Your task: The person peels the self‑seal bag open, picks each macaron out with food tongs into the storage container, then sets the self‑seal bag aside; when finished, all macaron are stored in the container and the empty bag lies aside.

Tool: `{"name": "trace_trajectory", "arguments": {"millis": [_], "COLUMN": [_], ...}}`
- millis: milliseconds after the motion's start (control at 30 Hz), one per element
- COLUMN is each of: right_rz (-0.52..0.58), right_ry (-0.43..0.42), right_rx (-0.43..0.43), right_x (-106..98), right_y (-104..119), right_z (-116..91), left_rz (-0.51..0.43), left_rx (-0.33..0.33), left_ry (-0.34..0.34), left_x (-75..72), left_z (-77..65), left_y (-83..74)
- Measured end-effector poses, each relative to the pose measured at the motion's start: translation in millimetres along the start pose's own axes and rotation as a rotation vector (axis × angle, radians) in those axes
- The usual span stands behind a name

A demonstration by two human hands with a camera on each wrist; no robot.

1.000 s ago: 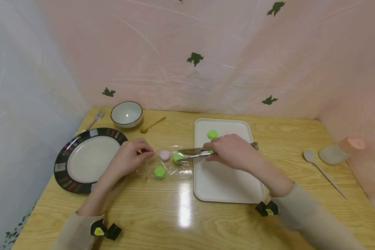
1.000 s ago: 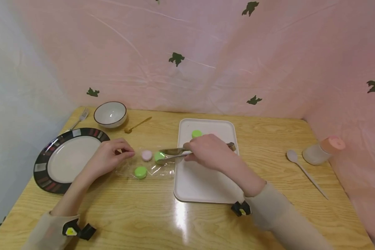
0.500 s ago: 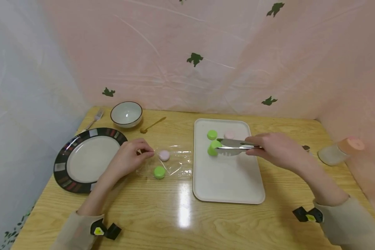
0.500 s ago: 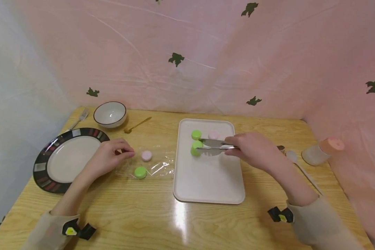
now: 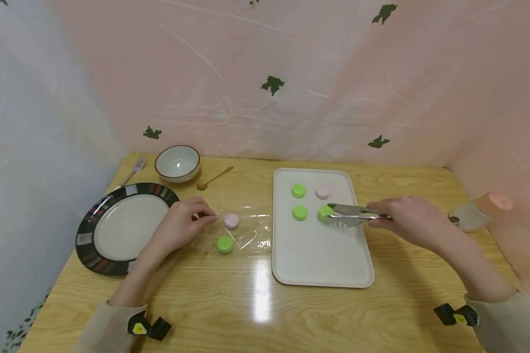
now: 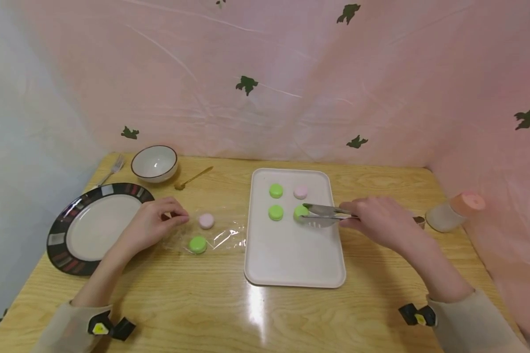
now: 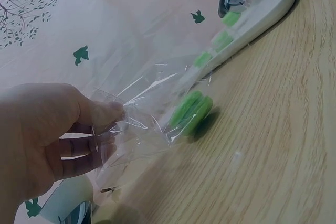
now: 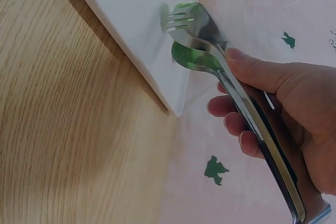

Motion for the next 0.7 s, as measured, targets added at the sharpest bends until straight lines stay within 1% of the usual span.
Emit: {"name": "trace_trajectory", "arguments": {"millis": [367,700], "right_rz": [-0.011,-0.005], "right_ry": [0.025,0.015], "right_rx": [0.016,0.006], "right_x": [1.8,4.3], "right_y": [1.4,-0.7], "right_z": [5.4,6.4], "left_rz": [-0.011,-0.016], "left_rx": [0.0,-0.003], "left_ry": [-0.004,-0.005], "left_x": [-1.0,-0.9], "left_z": [-0.2,0.1], "left_y": [0.4,-0.1]}}
Point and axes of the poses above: each hand's wrist, its own z-axis towards the middle knuckle, its own x-axis out of the palm, y = z × x, the point moved 1 cm from there along z, towards the middle knuckle, and after that the axes turned 11 degrees about x, right-handed, at the moved point
